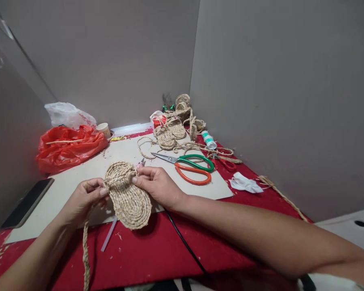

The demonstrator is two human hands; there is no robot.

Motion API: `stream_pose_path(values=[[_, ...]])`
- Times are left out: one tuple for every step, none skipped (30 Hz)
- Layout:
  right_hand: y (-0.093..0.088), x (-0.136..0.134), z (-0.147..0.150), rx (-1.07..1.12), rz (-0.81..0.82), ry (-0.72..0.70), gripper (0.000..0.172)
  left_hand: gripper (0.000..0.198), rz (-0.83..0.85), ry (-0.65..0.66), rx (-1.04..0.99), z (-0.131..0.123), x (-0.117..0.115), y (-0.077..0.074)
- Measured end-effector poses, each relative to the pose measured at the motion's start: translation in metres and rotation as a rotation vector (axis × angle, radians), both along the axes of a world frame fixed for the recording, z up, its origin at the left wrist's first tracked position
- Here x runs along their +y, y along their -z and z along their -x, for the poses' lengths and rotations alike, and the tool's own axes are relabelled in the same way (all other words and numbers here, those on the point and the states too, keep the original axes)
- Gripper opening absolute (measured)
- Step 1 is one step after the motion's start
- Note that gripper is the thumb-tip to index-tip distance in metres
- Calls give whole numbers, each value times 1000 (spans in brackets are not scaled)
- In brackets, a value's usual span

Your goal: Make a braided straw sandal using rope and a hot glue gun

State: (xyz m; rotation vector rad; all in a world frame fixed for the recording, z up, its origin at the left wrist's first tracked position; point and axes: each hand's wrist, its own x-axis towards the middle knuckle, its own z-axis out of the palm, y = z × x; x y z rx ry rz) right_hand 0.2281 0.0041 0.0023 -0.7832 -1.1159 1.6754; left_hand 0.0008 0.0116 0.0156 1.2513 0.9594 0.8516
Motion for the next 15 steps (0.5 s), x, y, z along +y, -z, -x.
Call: stream_pose_path(values=[[1, 1, 0, -18, 15, 3, 37, 24, 33, -2, -27, 1, 0, 2], [2, 2, 0, -39, 26, 14, 42, 24, 65, -8, -49, 2, 1, 4], [3, 3, 0, -64, 31, 29, 47, 24, 91, -15, -65, 3, 1, 6], [3, 4, 0, -94, 30, 44, 52, 24, 110, -24, -76, 4, 2, 7], [3, 5, -1, -131, 23, 59, 56, 24, 123, -34, -84, 5, 3, 7], [3, 5, -1, -174, 13, 70, 57, 24, 132, -42, -87, 6, 3, 7], [3, 6, -2, -217, -3, 76, 56, 24, 139, -45, -88, 7, 4, 8], [3, 6, -2, -261, -35, 88, 53, 23, 144, -45, -86, 8, 5, 8], [3, 6, -3, -308, -91, 113, 48, 23, 148, -42, -83, 8, 5, 9], [3, 6, -4, -362, -177, 156, 42, 22, 151, -38, -81, 8, 6, 10], [4, 5, -5, -424, -292, 214, 34, 22, 154, -31, -79, 8, 6, 10], [5, 4, -5, -494, -431, 277, 27, 21, 156, -24, -77, 8, 6, 11], [5, 3, -6, -565, -581, 334, 20, 21, 159, -16, -78, 8, 6, 12], [6, 2, -7, -636, -725, 376, 14, 20, 163, -9, -81, 7, 6, 13], [6, 1, -8, -700, -857, 403, 10, 20, 169, -3, -84, 6, 5, 13]])
